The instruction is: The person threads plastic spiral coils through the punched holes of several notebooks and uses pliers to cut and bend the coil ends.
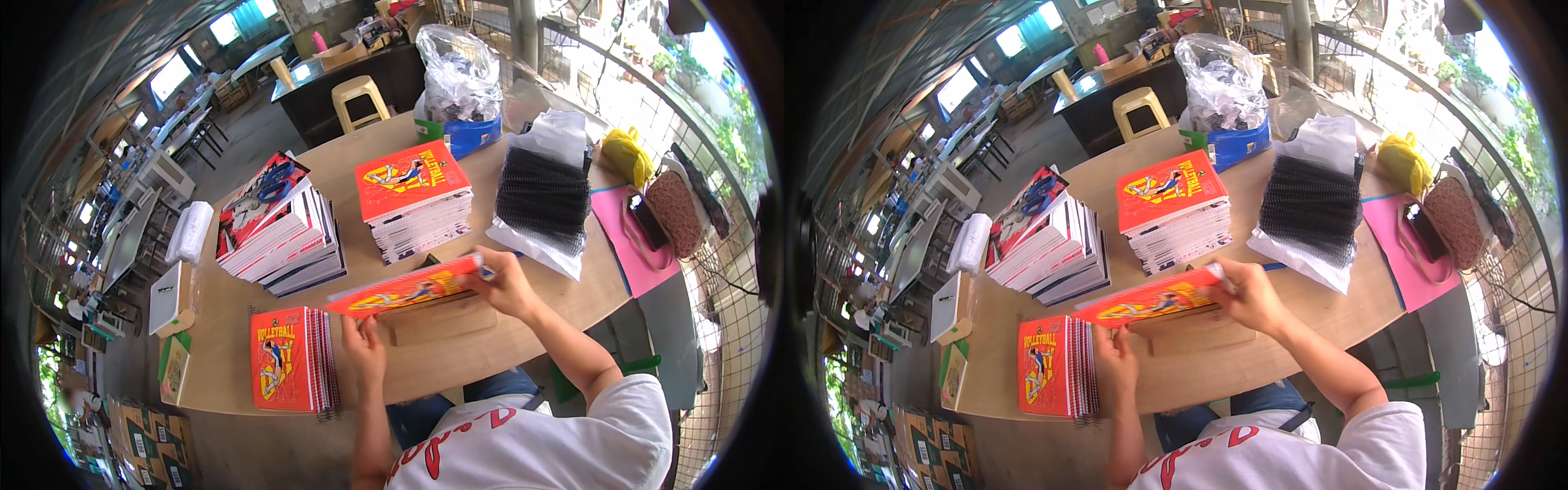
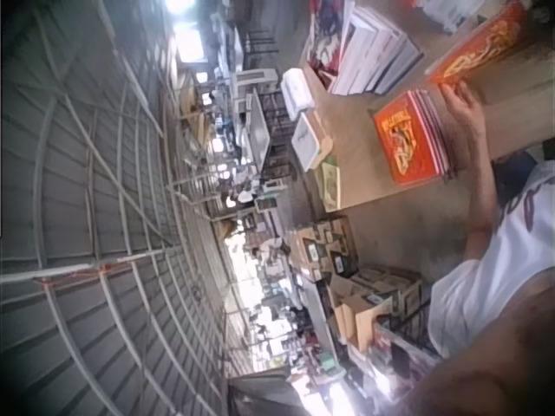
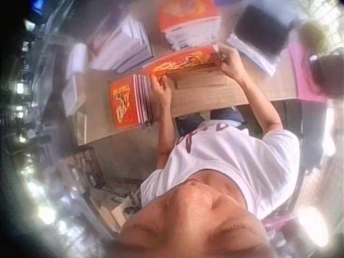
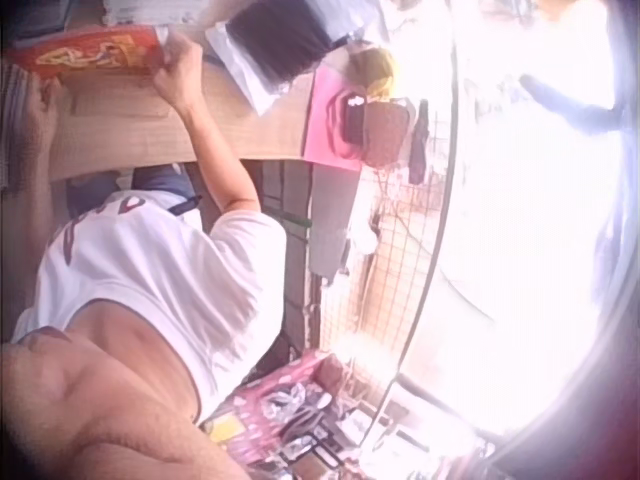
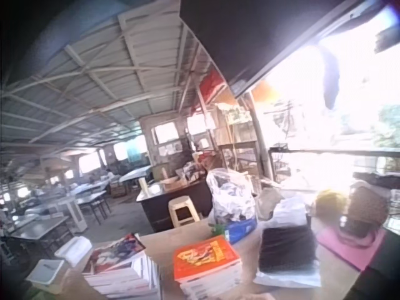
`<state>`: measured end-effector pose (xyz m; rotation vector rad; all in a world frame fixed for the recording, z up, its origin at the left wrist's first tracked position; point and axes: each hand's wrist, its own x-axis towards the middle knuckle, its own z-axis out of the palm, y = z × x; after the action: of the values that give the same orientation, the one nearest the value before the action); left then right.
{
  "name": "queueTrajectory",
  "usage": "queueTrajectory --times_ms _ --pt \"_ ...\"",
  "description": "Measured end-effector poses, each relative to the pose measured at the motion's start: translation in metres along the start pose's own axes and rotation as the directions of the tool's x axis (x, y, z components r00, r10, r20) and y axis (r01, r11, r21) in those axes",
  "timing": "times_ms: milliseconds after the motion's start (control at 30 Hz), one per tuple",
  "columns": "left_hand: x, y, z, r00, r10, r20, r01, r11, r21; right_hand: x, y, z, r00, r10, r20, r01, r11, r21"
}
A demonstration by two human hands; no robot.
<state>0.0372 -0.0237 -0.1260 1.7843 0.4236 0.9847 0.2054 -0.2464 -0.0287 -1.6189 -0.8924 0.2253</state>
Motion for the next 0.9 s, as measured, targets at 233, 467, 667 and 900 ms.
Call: queueTrajectory --times_ms 233,467,667,900 --pt "-0.034 -0.074 -0.019 0.943 -0.124 0.309 0.127 0.992 0.010 -0.047 0.059 0.016 0.986 -0.083 -0.143 0.122 0.948 0.293" --pt "0.000 0.129 0.062 0.806 0.514 0.294 -0.580 0.588 0.563 -0.063 0.071 0.036 0.973 0.221 -0.068 -0.169 0.882 0.440" --pt "0.008 0.119 0.097 0.706 0.369 0.604 -0.694 0.532 0.486 -0.003 0.074 -0.100 0.875 -0.336 -0.348 0.042 0.769 -0.638" --pt "0.007 0.123 0.137 0.808 0.425 0.409 -0.584 0.479 0.656 0.015 0.133 -0.124 0.985 -0.171 -0.031 0.004 0.199 -0.980"
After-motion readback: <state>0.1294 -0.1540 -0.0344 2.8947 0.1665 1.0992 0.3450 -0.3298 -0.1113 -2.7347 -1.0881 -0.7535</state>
